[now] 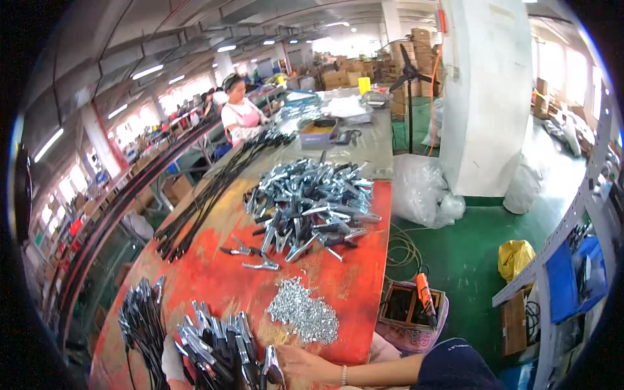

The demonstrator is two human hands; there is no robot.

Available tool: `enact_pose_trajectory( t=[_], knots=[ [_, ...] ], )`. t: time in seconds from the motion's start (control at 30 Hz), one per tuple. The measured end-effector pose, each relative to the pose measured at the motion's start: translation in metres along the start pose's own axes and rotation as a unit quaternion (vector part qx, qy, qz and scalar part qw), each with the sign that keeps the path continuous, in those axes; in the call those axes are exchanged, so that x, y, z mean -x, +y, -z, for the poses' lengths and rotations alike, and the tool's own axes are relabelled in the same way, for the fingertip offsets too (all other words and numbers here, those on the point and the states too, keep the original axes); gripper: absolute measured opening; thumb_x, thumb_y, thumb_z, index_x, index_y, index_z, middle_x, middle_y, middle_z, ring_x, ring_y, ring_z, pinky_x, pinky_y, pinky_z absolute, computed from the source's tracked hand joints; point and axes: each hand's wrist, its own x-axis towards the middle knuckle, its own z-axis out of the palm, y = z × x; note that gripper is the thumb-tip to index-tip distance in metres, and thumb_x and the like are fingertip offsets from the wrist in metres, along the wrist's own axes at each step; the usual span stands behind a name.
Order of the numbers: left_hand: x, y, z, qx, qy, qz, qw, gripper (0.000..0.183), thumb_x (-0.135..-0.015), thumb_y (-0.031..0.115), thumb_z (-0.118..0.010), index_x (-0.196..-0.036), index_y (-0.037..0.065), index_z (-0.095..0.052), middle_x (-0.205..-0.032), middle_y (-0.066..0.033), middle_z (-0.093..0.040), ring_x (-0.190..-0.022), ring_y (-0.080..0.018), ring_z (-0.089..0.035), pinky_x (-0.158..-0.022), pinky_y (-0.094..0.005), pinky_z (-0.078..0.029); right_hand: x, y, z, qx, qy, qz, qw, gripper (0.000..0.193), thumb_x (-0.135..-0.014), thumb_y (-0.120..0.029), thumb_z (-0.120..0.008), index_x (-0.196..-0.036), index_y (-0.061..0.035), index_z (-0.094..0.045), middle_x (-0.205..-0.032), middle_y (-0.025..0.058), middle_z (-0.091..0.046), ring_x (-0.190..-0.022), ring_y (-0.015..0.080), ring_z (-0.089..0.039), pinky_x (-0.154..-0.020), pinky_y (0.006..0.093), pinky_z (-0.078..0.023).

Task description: Assembling jumper cable clamps using a power drill and small screws on a factory workbench.

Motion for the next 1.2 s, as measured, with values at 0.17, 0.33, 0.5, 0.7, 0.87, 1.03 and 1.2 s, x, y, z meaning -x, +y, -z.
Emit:
enact_pose_trajectory(
  t=[0.17,0.33,0.5,0.7,0.87,1.03,1.2],
  knots=[
    [-0.073,-0.046,-0.033,0.272,-0.126,0.051,0.953,0.053,-0.092,0.046,-0.048,-0.131,0.009,-0.045,-0.118,-0.0119,-0.057,-0.106,-0.0264,-0.056,-0.088,-0.0399,-0.046,0.052,0.000,0.042,0.015,0.073,0.005,0.997,0.048,-0.091,-0.011,-0.057,-0.134,0.0003,-0.039,-0.129,0.0103,-0.050,-0.119,0.0186,-0.046,-0.102,0.0358,-0.037],
    [-0.067,-0.044,-0.067,0.386,-0.192,0.093,0.897,0.042,-0.093,0.042,-0.050,-0.121,0.011,-0.048,-0.113,-0.0100,-0.059,-0.099,-0.0237,-0.058,-0.086,-0.0391,-0.047,0.107,-0.051,0.045,0.056,0.257,-0.039,0.964,0.028,-0.092,-0.007,-0.054,-0.119,-0.0024,-0.050,-0.109,0.0039,-0.056,-0.103,0.0111,-0.052,-0.091,0.0276,-0.043],
    [-0.001,0.006,-0.078,0.428,-0.213,0.131,0.869,0.050,-0.094,0.042,-0.048,-0.132,0.010,-0.043,-0.123,-0.0075,-0.053,-0.107,-0.0221,-0.053,-0.094,-0.0362,-0.042,0.153,-0.055,0.053,0.211,0.228,-0.080,0.947,0.022,-0.089,-0.008,-0.058,-0.110,-0.0047,-0.058,-0.094,0.0052,-0.062,-0.088,0.0128,-0.058,-0.079,0.0278,-0.048],
    [-0.042,-0.065,-0.072,0.328,-0.217,0.021,0.919,0.052,-0.098,0.039,-0.040,-0.137,0.005,-0.037,-0.135,-0.0092,-0.043,-0.122,-0.0205,-0.043,-0.105,-0.0346,-0.032,0.215,0.008,0.160,0.318,0.414,-0.125,0.843,0.021,-0.087,-0.005,-0.058,-0.108,-0.0038,-0.056,-0.093,0.0071,-0.064,-0.087,0.0155,-0.061,-0.074,0.0285,-0.048],
    [0.007,-0.008,-0.076,0.242,-0.214,0.058,0.945,0.051,-0.098,0.037,-0.039,-0.138,0.006,-0.036,-0.133,-0.0109,-0.044,-0.121,-0.0210,-0.045,-0.099,-0.0347,-0.038,0.171,0.025,0.252,0.551,0.324,-0.146,0.755,0.031,-0.083,-0.010,-0.055,-0.114,-0.0050,-0.054,-0.106,0.0175,-0.055,-0.098,0.0353,-0.056,-0.084,0.0418,-0.047],
    [0.037,0.046,-0.076,0.009,-0.185,-0.009,0.983,0.051,-0.096,0.037,-0.043,-0.138,0.007,-0.037,-0.134,-0.0137,-0.048,-0.123,-0.0227,-0.045,-0.101,-0.0332,-0.036,0.143,0.101,0.365,0.863,-0.017,-0.306,0.403,0.035,-0.089,-0.025,-0.045,-0.117,-0.0118,-0.061,-0.117,0.0041,-0.057,-0.111,0.0225,-0.050,-0.093,0.0386,-0.036],
    [0.081,0.050,-0.023,0.091,-0.018,0.033,0.995,0.047,-0.096,0.028,-0.047,-0.135,0.003,-0.040,-0.124,-0.0113,-0.055,-0.114,-0.0182,-0.050,-0.098,-0.0298,-0.038,0.147,0.126,0.413,0.922,-0.098,-0.234,0.293,0.045,-0.090,-0.031,-0.043,-0.129,-0.0105,-0.052,-0.130,0.0060,-0.053,-0.118,0.0237,-0.049,-0.093,0.0434,-0.034]
  ],
)
